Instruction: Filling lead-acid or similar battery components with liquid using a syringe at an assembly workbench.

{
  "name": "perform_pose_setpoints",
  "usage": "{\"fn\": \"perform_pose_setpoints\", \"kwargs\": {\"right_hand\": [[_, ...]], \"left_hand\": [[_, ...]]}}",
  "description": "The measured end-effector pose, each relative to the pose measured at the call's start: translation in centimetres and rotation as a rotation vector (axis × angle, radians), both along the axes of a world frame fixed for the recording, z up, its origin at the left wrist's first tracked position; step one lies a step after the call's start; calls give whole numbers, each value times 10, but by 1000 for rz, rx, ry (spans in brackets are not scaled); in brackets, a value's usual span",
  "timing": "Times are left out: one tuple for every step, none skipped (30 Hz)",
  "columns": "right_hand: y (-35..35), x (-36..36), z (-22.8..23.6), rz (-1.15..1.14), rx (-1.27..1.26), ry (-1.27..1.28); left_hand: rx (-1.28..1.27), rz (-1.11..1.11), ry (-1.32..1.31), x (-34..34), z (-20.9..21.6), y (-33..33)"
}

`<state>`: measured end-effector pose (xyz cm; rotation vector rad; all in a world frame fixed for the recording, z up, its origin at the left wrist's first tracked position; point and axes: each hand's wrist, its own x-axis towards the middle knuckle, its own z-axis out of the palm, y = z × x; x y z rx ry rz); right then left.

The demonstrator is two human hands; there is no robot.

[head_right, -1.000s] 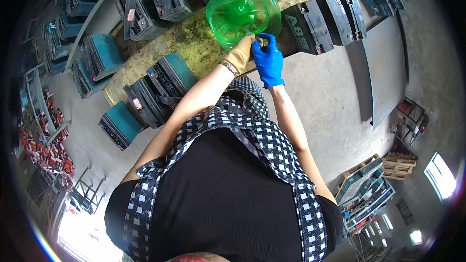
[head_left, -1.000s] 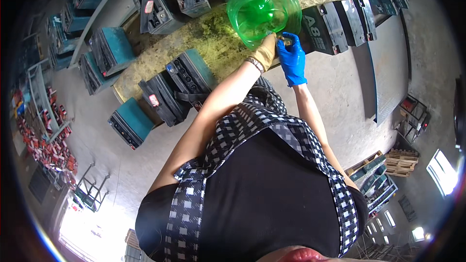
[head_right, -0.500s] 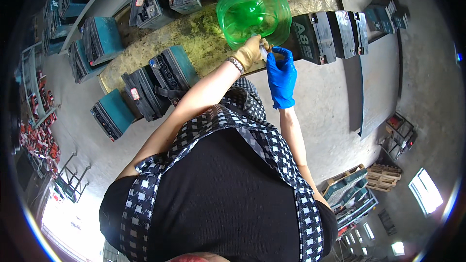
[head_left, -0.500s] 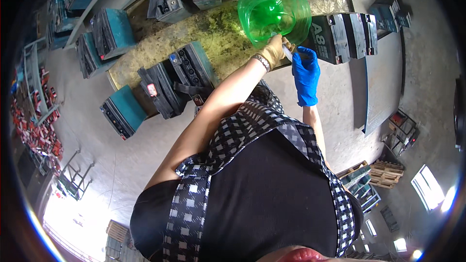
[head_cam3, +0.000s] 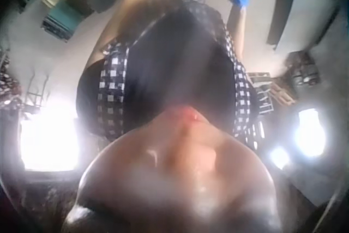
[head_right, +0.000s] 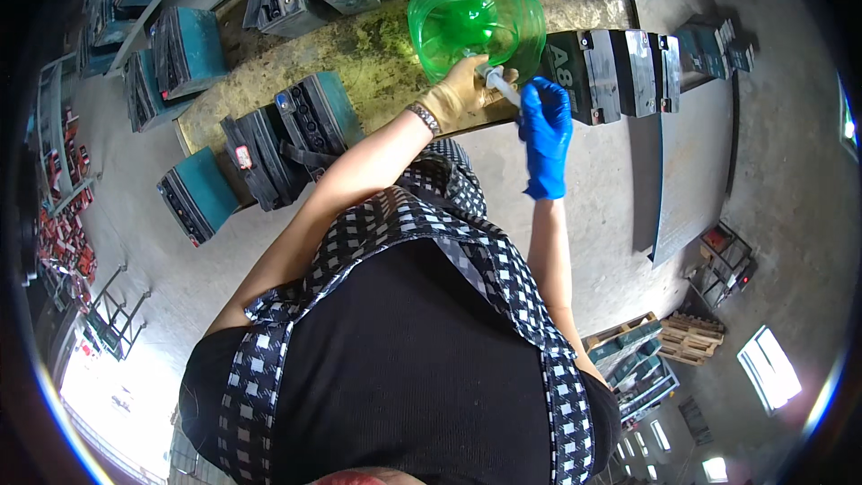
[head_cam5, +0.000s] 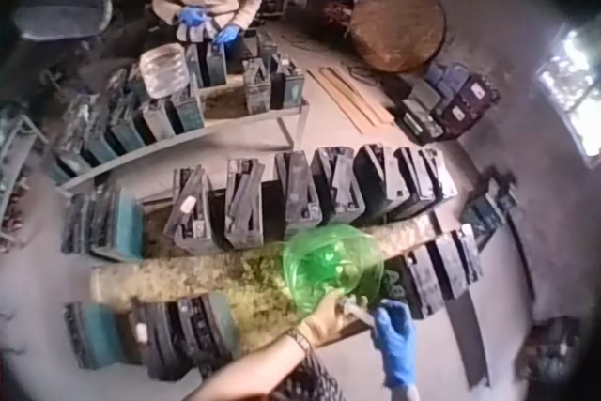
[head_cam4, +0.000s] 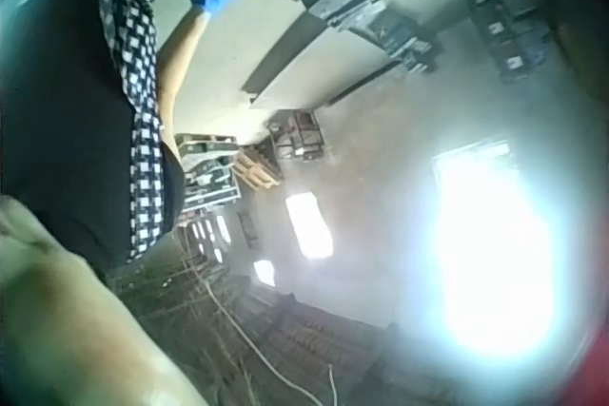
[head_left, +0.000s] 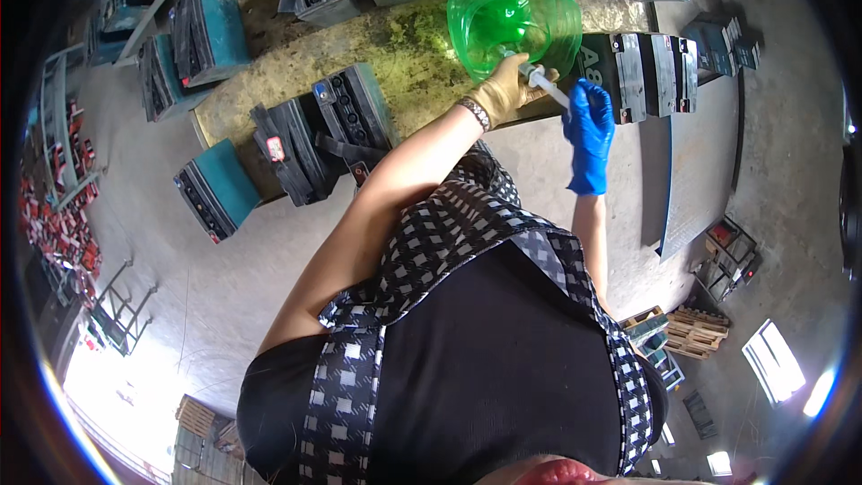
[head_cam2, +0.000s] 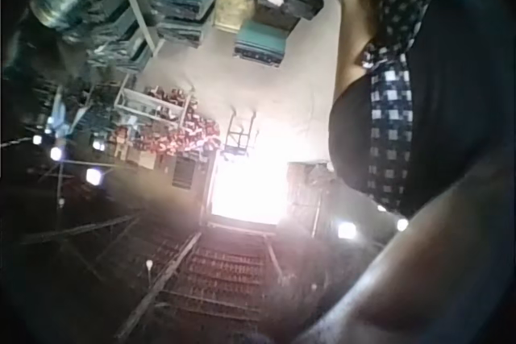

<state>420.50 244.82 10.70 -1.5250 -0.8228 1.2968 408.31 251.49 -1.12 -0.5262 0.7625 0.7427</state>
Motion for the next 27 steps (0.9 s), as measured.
{"fn": "perform_pose_setpoints", "kwargs": {"right_hand": [[2,10,3,82,0,-18],[13,17,3,148,-188,-106],[13,21,2,207,-215,91],[15,25,3,309,-180,359],[16,27,3,351,-215,557],[17,28,4,407,-156,639],[17,30,7,439,-133,688],[17,29,8,486,-120,740],[18,27,9,488,-115,787],[20,28,12,503,-128,837],[20,26,12,514,-128,915],[18,25,13,429,-176,812],[17,25,12,381,-160,795],[14,23,10,275,-197,775],[14,23,7,253,-198,776],[15,23,4,280,-201,722],[16,24,1,376,-165,656],[16,24,-1,309,-200,674],[17,25,-2,357,-233,784],[18,26,-1,380,-254,819],[17,25,1,402,-256,785],[17,25,5,384,-266,771],[15,22,9,382,-242,754],[13,17,16,433,-198,754],[11,12,22,485,-158,751],[7,5,29,530,-122,865],[3,-3,37,480,-148,845]], "left_hand": [[113,-39,51,-5,9,-3],[143,-96,-48,-13,16,-3],[166,-103,-39,-14,24,-5],[199,-102,-13,-13,31,-7],[237,-98,7,-12,37,-9],[293,-132,46,-12,43,-13],[301,-134,19,-13,49,-15],[320,-129,-22,-14,56,-17],[337,-118,-58,-18,63,-20],[486,-153,3,-19,73,-24],[458,-228,142,-32,82,-34],[720,-291,562,-45,94,-53],[904,-319,765,-62,106,-66],[995,-332,830,-79,116,-78],[958,-364,1170,-98,127,-96],[908,-379,1535,-124,137,-122],[950,-353,2131,-151,143,-140],[721,-332,2237,-176,146,-156],[637,-373,2430,-199,146,-168],[445,-510,2414,-212,147,-183],[350,-532,2331,-225,144,-198],[450,-415,2335,-230,141,-203],[422,-411,2221,-235,136,-207],[580,-324,2283,-240,132,-206],[671,-294,2287,-243,125,-199],[761,-260,2289,-246,120,-190],[829,-280,2242,-249,116,-181]]}}
